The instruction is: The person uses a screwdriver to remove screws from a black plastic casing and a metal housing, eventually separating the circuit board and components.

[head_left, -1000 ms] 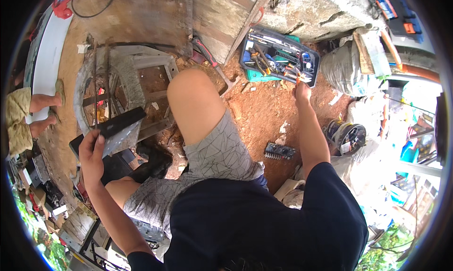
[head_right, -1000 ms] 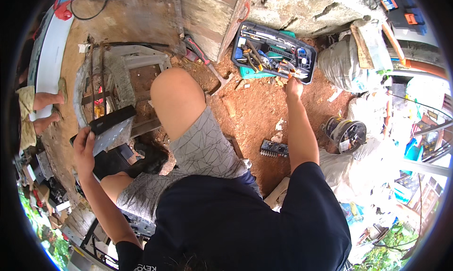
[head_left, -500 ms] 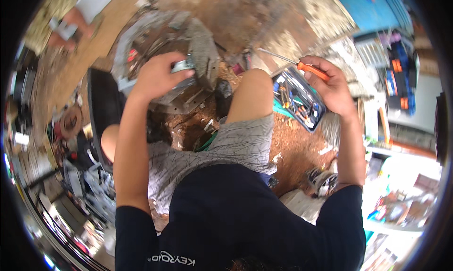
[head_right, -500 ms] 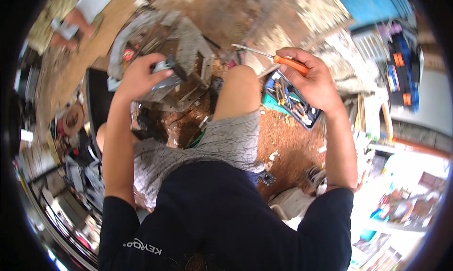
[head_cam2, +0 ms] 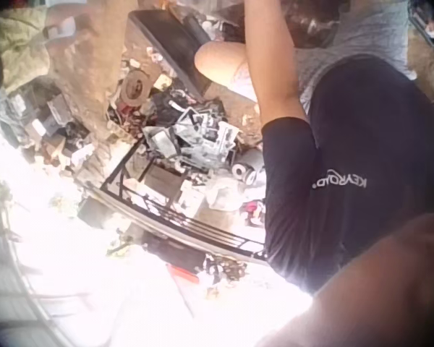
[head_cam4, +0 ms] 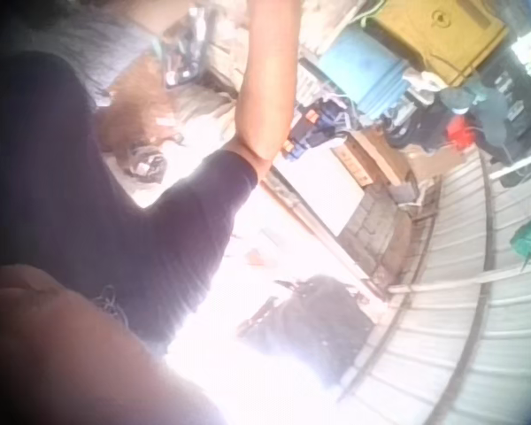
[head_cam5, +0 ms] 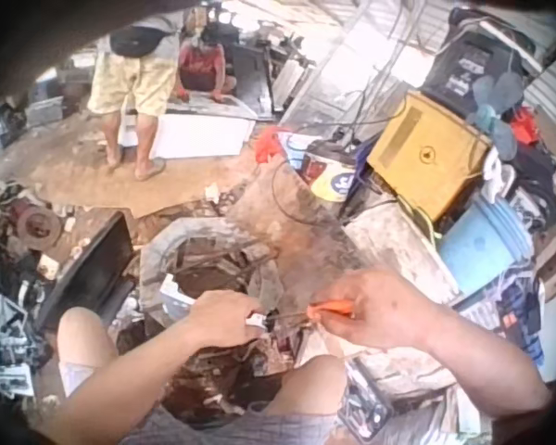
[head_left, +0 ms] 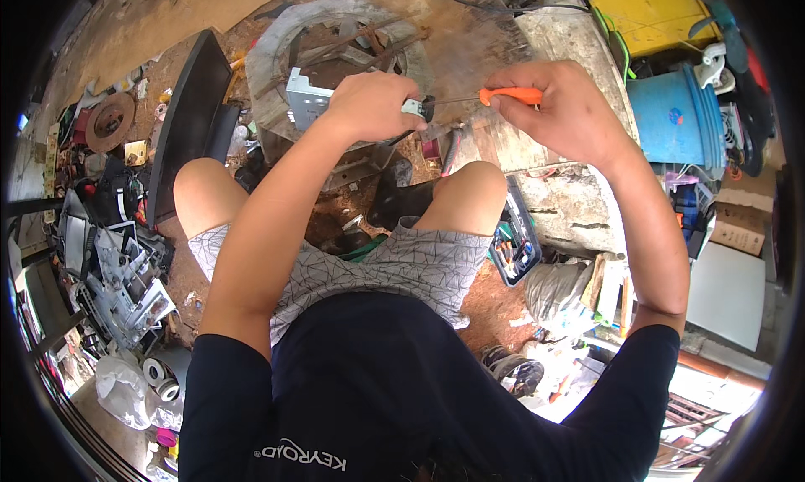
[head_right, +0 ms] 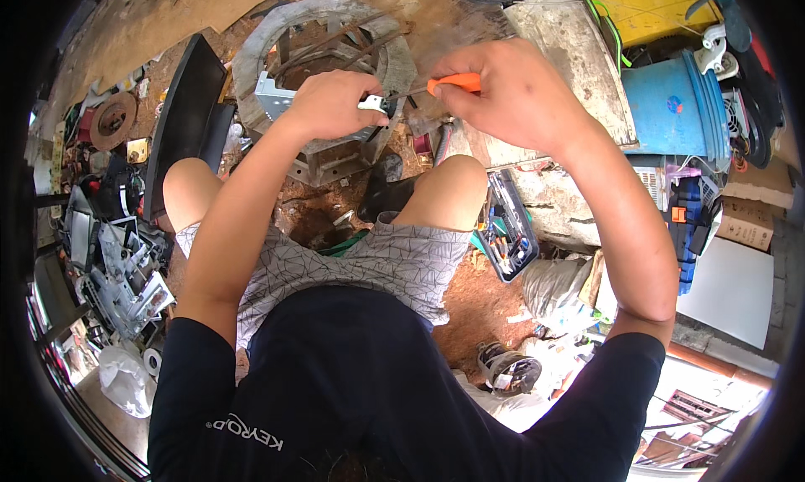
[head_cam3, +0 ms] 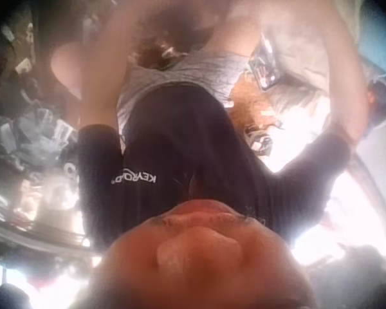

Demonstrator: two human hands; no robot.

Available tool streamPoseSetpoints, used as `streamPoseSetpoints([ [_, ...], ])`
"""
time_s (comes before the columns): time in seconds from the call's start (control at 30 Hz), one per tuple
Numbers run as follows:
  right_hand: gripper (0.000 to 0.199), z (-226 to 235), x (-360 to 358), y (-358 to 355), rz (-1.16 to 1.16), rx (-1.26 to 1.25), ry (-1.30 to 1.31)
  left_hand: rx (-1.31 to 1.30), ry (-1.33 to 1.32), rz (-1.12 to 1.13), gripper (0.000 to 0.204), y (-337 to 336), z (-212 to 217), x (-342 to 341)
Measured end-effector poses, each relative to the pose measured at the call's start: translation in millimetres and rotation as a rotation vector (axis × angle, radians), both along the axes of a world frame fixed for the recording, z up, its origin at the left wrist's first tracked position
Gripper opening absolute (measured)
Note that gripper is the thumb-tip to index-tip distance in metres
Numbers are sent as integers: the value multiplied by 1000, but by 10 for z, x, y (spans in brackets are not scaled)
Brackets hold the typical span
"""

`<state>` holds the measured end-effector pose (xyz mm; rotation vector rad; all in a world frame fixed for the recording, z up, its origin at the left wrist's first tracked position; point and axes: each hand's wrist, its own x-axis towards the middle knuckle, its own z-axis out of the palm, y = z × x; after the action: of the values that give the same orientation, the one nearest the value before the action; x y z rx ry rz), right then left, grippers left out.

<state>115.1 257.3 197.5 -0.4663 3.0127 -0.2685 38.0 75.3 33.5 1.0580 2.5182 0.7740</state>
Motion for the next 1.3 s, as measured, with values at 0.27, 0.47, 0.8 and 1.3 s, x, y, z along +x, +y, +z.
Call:
streamPoseSetpoints([
  [0.27,21,16,-60,-32,5,61,-103,70,54,10,43,3,-107,17],
  [0.47,22,83,-156,-93,31,116,-128,69,46,18,45,30,-147,18],
  [0.8,21,51,-151,-80,30,39,-113,55,15,-13,46,20,-79,34],
  [1.3,26,251,-194,-335,405,345,-275,13,-34,-36,47,-27,11,37],
])
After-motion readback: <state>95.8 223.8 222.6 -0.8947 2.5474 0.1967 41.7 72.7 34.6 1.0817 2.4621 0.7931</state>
